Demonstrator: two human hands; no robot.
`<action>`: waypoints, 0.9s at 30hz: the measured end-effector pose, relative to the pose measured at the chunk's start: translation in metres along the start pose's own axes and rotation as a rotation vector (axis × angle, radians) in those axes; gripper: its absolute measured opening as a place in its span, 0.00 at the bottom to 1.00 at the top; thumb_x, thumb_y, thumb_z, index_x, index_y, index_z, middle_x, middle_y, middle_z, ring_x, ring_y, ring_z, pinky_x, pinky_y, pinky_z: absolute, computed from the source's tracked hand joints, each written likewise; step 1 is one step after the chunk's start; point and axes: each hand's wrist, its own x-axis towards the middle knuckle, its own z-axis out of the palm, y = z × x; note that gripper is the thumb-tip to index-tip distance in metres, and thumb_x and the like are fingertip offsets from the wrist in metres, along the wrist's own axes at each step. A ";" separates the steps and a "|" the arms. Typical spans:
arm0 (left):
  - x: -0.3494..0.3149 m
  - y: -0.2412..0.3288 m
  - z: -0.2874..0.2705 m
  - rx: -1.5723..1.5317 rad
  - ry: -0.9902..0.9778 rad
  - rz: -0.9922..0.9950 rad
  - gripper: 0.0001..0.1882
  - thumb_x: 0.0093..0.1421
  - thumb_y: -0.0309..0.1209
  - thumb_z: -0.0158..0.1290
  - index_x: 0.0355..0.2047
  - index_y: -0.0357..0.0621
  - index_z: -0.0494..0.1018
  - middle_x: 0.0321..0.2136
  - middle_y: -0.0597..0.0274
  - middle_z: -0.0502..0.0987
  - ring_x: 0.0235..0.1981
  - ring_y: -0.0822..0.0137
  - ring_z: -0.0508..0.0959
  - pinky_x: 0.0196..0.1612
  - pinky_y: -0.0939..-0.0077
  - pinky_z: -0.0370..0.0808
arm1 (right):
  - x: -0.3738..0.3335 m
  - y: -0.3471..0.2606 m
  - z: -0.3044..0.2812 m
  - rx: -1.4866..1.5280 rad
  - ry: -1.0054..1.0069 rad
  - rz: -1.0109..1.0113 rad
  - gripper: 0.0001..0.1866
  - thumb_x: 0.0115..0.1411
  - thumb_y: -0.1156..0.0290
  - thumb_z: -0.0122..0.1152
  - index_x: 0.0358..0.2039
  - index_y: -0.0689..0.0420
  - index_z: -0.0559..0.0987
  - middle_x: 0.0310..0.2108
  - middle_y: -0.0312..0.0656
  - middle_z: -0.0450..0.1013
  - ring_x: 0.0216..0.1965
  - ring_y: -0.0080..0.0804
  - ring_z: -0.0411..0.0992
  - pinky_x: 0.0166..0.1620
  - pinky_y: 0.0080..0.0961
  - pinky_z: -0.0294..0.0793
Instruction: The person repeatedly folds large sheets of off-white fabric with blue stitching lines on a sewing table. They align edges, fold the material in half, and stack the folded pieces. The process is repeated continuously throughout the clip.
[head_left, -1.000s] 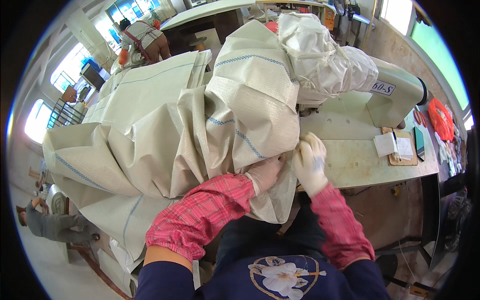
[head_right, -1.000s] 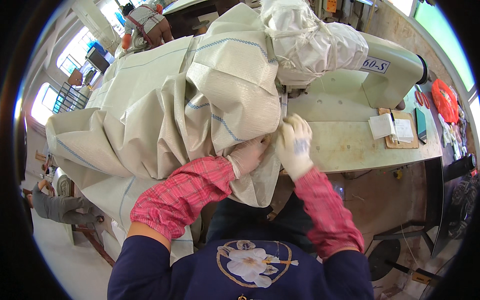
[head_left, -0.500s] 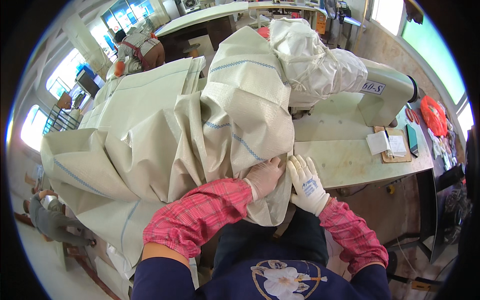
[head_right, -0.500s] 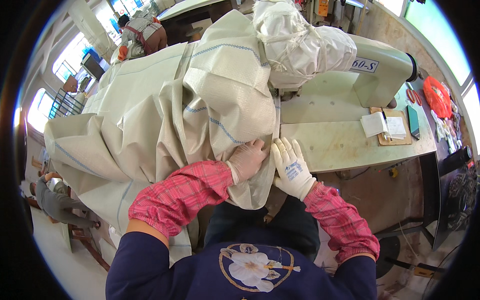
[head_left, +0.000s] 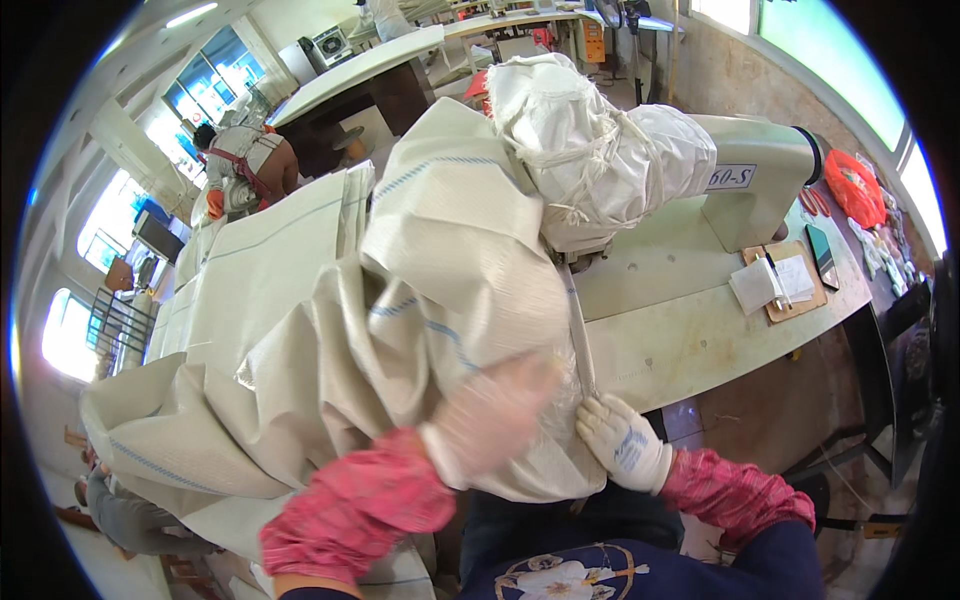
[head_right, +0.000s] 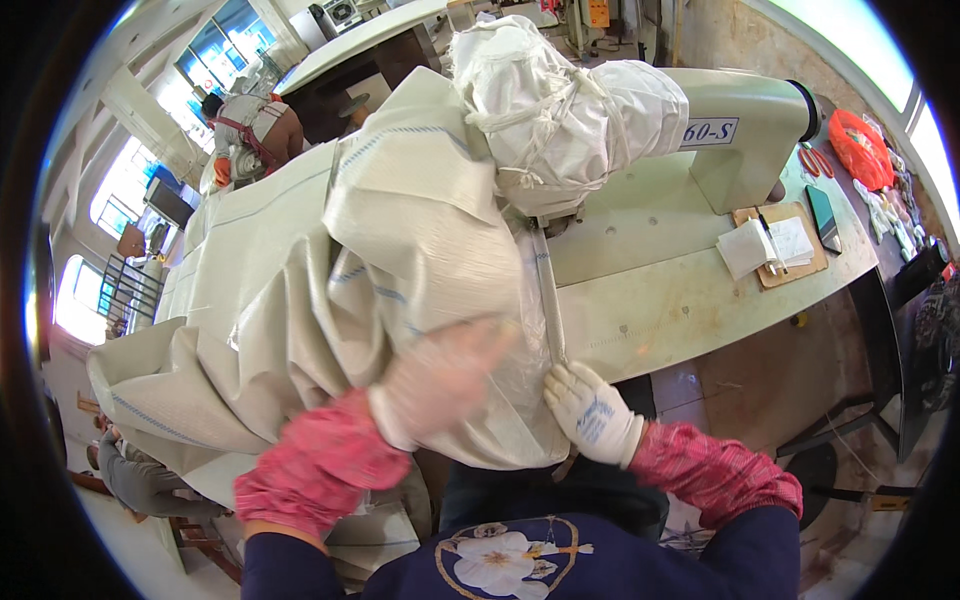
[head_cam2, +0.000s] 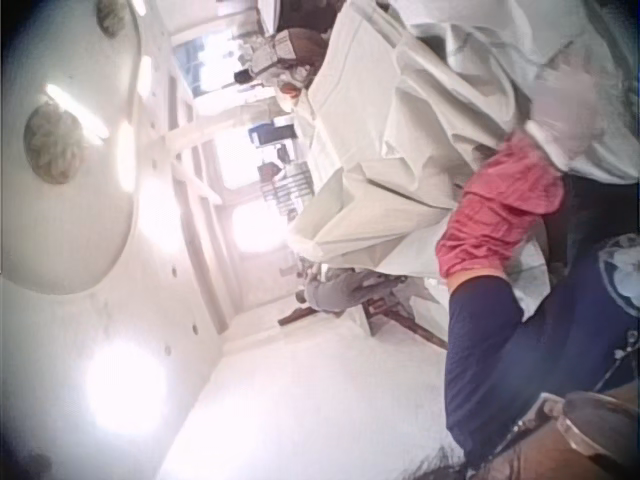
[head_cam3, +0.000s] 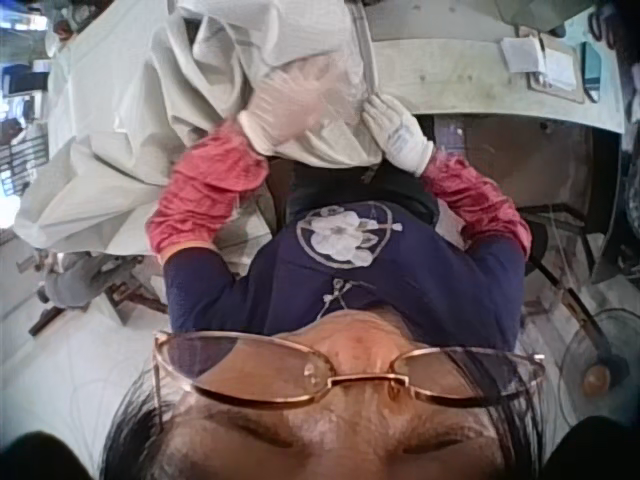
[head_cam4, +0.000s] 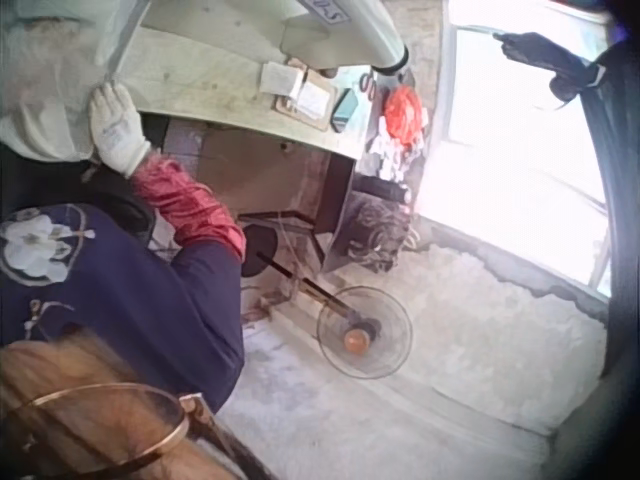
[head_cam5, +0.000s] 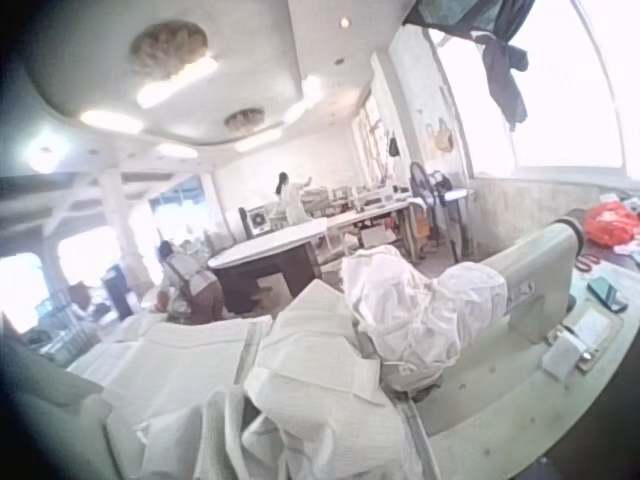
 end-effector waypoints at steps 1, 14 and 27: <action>-0.005 -0.019 -0.010 0.080 -0.087 -0.070 0.26 0.53 0.29 0.50 0.54 0.37 0.67 0.39 0.51 0.76 0.38 0.56 0.78 0.39 0.65 0.78 | -0.002 -0.006 0.001 0.111 0.002 0.045 0.23 0.50 0.66 0.53 0.45 0.66 0.77 0.49 0.51 0.74 0.56 0.44 0.70 0.62 0.40 0.63; 0.004 -0.146 -0.001 0.501 -0.435 -0.429 0.15 0.57 0.36 0.50 0.41 0.42 0.76 0.28 0.50 0.80 0.36 0.54 0.81 0.44 0.61 0.74 | 0.117 0.112 0.096 -0.145 0.250 0.400 0.17 0.57 0.69 0.57 0.47 0.59 0.76 0.51 0.44 0.74 0.56 0.43 0.69 0.62 0.41 0.62; -0.282 -0.136 -0.154 0.692 -0.095 -1.092 0.13 0.66 0.36 0.47 0.42 0.44 0.77 0.35 0.54 0.80 0.35 0.58 0.81 0.39 0.64 0.78 | 0.020 0.097 0.050 0.060 0.283 0.463 0.17 0.56 0.71 0.56 0.47 0.59 0.77 0.53 0.48 0.73 0.59 0.45 0.66 0.64 0.45 0.59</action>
